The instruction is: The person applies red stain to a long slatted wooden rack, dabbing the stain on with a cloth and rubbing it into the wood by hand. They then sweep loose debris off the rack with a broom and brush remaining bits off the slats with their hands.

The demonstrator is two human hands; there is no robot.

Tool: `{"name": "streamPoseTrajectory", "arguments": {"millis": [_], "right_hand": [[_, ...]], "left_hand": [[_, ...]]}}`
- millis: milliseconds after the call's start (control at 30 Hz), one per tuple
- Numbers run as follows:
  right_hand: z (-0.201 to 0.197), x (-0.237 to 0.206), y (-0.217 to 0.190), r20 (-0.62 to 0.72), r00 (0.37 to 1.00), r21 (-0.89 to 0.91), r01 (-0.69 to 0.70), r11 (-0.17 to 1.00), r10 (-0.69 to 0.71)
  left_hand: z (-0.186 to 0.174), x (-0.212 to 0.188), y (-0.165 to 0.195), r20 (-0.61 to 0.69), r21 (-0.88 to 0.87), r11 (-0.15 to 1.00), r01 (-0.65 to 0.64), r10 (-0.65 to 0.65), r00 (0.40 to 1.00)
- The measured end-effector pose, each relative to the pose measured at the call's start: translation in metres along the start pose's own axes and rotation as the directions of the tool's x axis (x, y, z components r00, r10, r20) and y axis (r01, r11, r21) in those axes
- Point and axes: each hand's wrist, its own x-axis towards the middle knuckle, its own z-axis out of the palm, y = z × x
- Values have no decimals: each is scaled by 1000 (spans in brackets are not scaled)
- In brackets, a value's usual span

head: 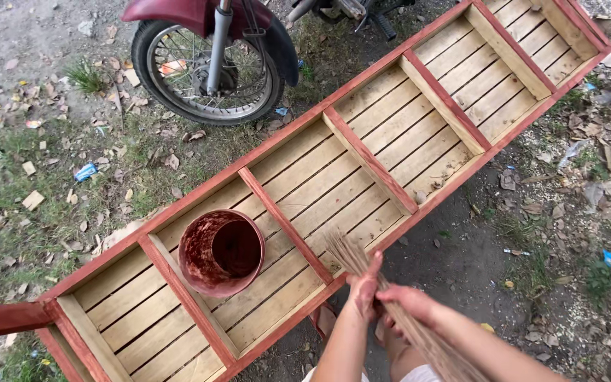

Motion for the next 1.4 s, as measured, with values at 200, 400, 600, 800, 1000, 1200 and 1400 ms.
{"name": "streamPoseTrajectory", "arguments": {"millis": [200, 400, 600, 800, 1000, 1200, 1400], "right_hand": [[-2, 59, 84, 29, 998, -72, -44, 996, 47], [-44, 33, -8, -93, 990, -98, 94, 991, -104], [-53, -48, -72, -97, 969, -104, 215, 971, -225], [14, -68, -38, -25, 986, -28, 162, 986, -163], [31, -94, -13, -72, 997, -23, -17, 1000, 16], [34, -46, 6, 28, 1000, -179, -1, 984, 6], [13, -25, -40, -78, 972, -210, 200, 957, -220]], "left_hand": [[-27, 18, -55, -338, 115, 992, 54, -12, 941], [55, 34, 7, 38, -27, 999, -29, 30, 999], [120, 4, 50, 174, -151, 969, -193, 219, 960], [62, -2, 30, -49, -88, 987, -137, 133, 990], [17, 26, -23, -158, -53, 995, -87, 77, 984], [-6, 51, -41, -233, -215, 975, 48, -99, 968], [44, 50, 16, -63, -120, 986, -114, 107, 992]]}}
